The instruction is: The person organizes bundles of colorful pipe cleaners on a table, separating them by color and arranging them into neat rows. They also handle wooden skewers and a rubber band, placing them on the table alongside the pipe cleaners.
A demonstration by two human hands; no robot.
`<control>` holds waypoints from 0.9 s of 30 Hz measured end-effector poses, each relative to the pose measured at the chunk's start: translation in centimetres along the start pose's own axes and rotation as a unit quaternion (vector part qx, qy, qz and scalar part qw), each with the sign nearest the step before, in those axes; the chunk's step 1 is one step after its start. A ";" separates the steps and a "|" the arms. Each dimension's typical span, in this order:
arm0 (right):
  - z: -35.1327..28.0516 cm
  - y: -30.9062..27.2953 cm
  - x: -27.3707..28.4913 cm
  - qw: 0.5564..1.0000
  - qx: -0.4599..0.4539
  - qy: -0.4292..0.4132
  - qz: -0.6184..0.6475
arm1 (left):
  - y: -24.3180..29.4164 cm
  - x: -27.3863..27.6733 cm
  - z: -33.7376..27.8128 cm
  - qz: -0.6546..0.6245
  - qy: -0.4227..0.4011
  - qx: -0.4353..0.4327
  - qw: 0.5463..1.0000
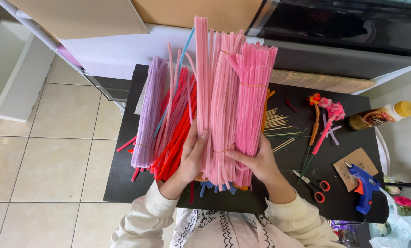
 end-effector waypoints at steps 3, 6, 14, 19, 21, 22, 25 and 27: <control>0.5 -0.9 -0.7 1.000 -0.016 -0.007 0.008 | 2.1 0.0 0.4 0.004 0.028 0.007 1.000; 1.0 -2.2 -2.2 0.998 -0.047 -0.014 0.034 | 3.7 0.8 0.6 0.025 0.063 0.041 0.997; 1.9 -2.0 -4.8 0.993 -0.107 -0.005 0.057 | 3.8 5.7 0.3 0.107 0.078 0.166 0.977; 1.5 -3.1 -4.2 0.968 -0.197 -0.066 0.140 | 7.4 4.9 0.1 0.335 0.041 0.209 0.918; 1.4 -2.3 -3.0 0.965 -0.198 -0.077 0.154 | 8.3 4.5 0.0 0.370 0.033 0.207 0.905; 1.4 -1.9 -2.4 0.962 -0.198 -0.092 0.167 | 8.8 4.2 0.0 0.404 0.029 0.203 0.892; 0.7 -2.6 -0.5 0.959 -0.153 -0.188 0.144 | 10.2 3.0 -0.7 0.469 0.025 0.123 0.874; 0.3 -1.1 1.5 0.952 -0.115 -0.249 0.138 | 10.2 1.6 -1.4 0.444 0.024 0.061 0.894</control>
Point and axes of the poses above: each hand's wrist, its own z-axis towards the middle knuckle, its own x-axis out of the back of the hand, y = z × x, the point moved 1 cm from there along z, towards the middle knuckle, and after that the axes turned 2 degrees about -x, right-handed, at the moved point
